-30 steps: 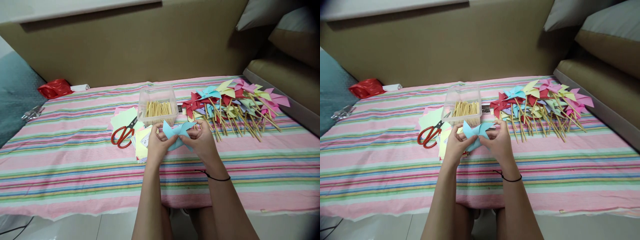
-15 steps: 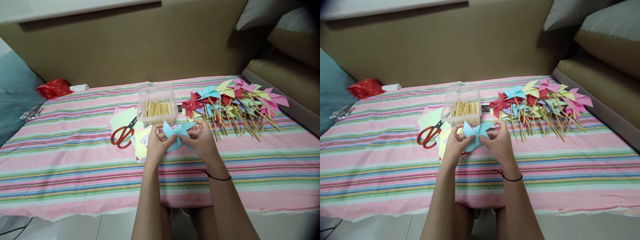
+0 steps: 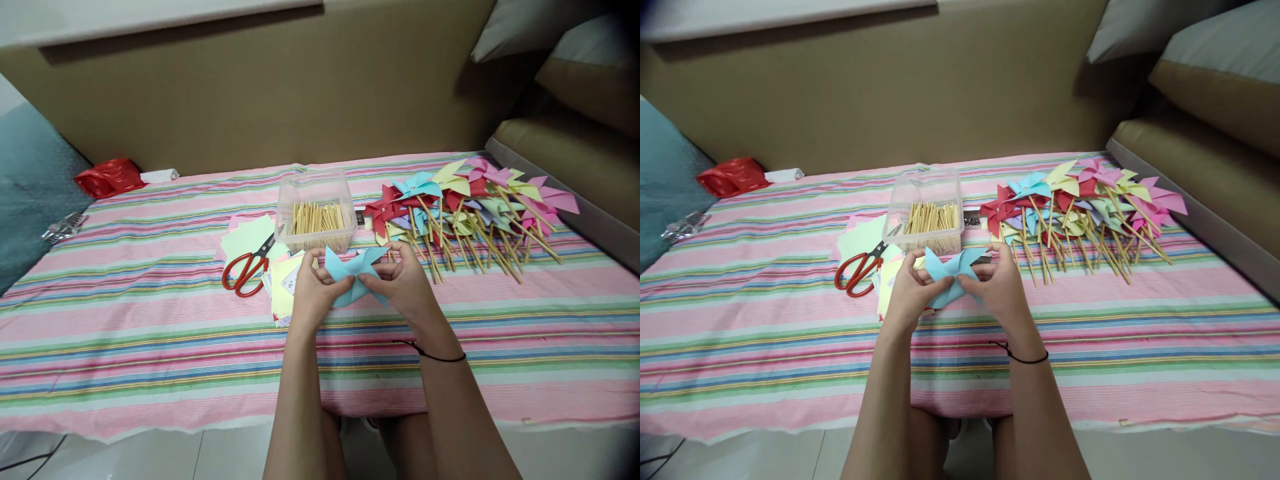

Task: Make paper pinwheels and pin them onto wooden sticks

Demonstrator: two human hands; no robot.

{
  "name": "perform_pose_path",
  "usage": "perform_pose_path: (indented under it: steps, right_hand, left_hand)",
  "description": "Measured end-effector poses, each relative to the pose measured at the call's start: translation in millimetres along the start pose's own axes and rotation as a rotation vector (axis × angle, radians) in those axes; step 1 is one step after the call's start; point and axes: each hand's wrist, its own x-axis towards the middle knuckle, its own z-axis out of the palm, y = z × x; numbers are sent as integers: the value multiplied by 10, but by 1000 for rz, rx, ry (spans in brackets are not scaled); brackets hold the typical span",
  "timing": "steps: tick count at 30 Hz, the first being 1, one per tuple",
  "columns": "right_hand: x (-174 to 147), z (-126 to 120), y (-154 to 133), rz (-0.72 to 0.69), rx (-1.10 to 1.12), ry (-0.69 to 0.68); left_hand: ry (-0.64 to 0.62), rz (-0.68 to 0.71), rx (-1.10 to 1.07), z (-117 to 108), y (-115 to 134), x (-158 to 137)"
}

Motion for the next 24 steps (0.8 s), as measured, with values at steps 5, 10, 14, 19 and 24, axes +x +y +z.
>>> perform_pose_path:
  steps: [5,10,14,19,24]
  right_hand:
    - [24,8,-1,8,15,87]
    - [91,-65,65,-136,-230,339]
    - [186,-147,228,-331,-720,412]
    - [277,-138,413,-340,-1000,336]
    - [314,-62,462,-305,-1073,323]
  left_hand:
    - [108,32,25,-40,-42,35]
    - [335,103,-66,-176,-32,81]
    - [458,155,-158,-239,26,70]
    - [441,152,-186,-235,40,52]
    - [385,112,-173,-221,16,60]
